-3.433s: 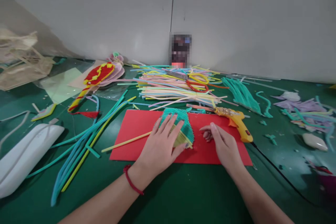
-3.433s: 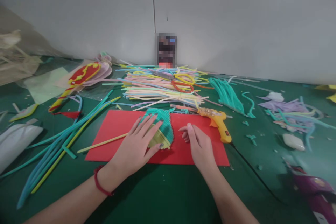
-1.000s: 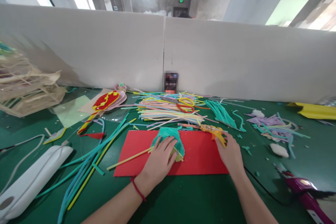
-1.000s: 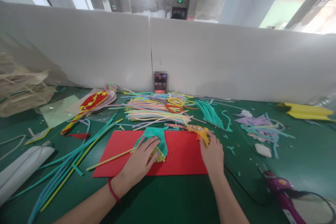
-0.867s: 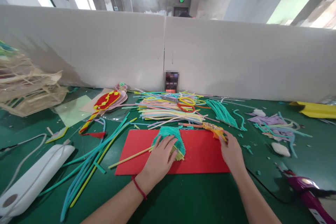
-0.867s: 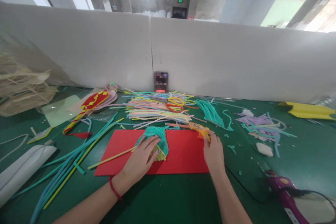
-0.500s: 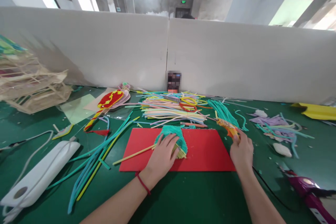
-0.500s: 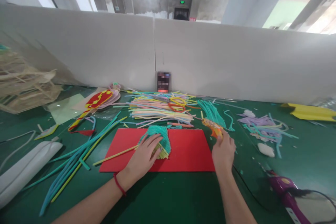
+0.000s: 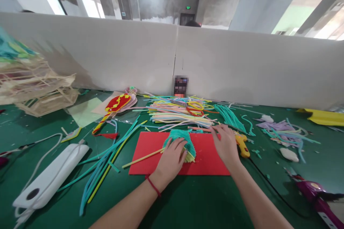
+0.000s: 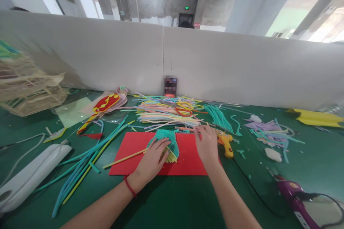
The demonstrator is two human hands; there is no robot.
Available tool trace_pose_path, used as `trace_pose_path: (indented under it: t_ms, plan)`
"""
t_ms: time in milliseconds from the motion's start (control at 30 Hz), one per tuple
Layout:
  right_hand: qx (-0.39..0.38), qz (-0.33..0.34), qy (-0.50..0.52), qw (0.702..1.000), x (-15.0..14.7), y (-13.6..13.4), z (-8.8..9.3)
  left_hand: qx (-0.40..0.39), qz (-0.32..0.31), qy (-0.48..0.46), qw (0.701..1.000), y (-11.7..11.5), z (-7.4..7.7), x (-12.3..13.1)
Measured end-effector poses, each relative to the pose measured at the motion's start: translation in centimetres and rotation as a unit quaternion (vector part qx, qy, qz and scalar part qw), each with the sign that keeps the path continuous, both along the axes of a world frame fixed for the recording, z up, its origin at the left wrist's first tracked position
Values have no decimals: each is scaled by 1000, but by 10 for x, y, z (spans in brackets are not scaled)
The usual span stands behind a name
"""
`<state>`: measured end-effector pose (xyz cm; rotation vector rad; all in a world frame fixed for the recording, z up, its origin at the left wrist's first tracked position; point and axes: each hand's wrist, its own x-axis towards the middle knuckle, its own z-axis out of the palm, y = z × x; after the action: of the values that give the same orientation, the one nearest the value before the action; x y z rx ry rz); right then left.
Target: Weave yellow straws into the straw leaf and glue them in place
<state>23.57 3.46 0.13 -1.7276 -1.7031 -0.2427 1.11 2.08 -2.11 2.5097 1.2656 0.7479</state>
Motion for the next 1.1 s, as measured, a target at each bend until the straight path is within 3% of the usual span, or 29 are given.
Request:
trace_pose_path:
  t_ms: [133, 333, 667, 900, 1100]
  plan:
    - [-45, 81, -26, 995, -27, 40, 12, 5, 1, -5, 1000, 0, 1, 0]
    - [-131, 124, -40, 983, -50, 93, 13, 15, 0, -2, 1000, -1, 2, 3]
    - [-171, 124, -4, 978, -66, 103, 11, 9, -13, -12, 1000, -1, -2, 3]
    - [-106, 86, 142, 980, -62, 109, 1, -14, -10, -21, 1000, 0, 0, 3]
    - [39, 71, 327, 942, -53, 117, 11, -3, -9, -2, 1000, -1, 0, 4]
